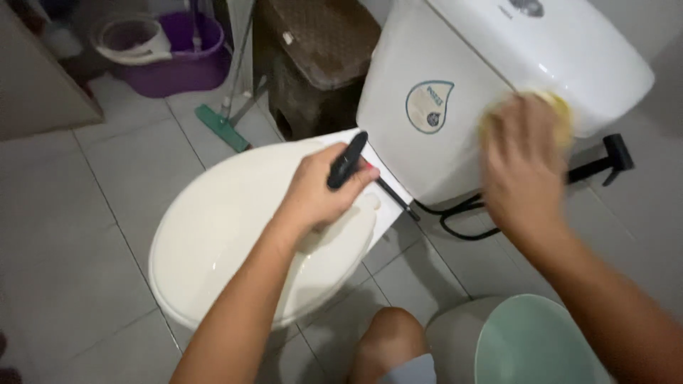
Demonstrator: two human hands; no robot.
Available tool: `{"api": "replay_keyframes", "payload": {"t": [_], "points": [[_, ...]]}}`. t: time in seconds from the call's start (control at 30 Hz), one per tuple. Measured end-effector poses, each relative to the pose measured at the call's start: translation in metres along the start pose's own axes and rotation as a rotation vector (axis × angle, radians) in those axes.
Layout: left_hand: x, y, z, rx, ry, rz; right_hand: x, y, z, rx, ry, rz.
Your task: Cleaning the exterior and interior surfaces of a toilet bowl using a sponge, brush, and spray cleaner.
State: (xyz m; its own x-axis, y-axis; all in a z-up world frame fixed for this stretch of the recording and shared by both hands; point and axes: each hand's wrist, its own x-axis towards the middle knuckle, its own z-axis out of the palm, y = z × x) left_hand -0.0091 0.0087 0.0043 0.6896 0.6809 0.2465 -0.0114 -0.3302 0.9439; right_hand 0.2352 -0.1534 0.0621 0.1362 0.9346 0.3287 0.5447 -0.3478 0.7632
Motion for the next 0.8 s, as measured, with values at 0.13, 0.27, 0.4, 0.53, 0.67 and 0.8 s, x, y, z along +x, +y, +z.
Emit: {"api": "replay_keyframes", "payload": {"t": [0.13, 0.27, 0.4, 0.53, 0.67, 0.8], "points": [[0.0, -0.004, 0.002, 0.064, 0.019, 0.0, 0.088, -0.031, 0.024, -0.134, 0.179, -0.204], [-0.002, -0.005, 0.004, 0.061, 0.021, 0.012, 0.153, -0.119, 0.186, -0.072, 0.374, -0.135], [-0.004, -0.011, 0.0, -0.008, 0.068, 0.051, 0.075, -0.138, 0.112, -0.279, 0.019, -0.618], [-0.003, -0.012, -0.003, 0.016, 0.091, -0.002, 0.114, -0.144, 0.103, -0.18, -0.105, -0.592], [0.0, -0.015, 0.008, -0.002, 0.093, 0.062, 0.154, -0.169, 0.072, -0.201, -0.302, -0.581], [-0.002, -0.011, 0.007, 0.019, 0.093, -0.006, 0.134, -0.186, 0.116, -0.251, -0.408, -0.63]]}}
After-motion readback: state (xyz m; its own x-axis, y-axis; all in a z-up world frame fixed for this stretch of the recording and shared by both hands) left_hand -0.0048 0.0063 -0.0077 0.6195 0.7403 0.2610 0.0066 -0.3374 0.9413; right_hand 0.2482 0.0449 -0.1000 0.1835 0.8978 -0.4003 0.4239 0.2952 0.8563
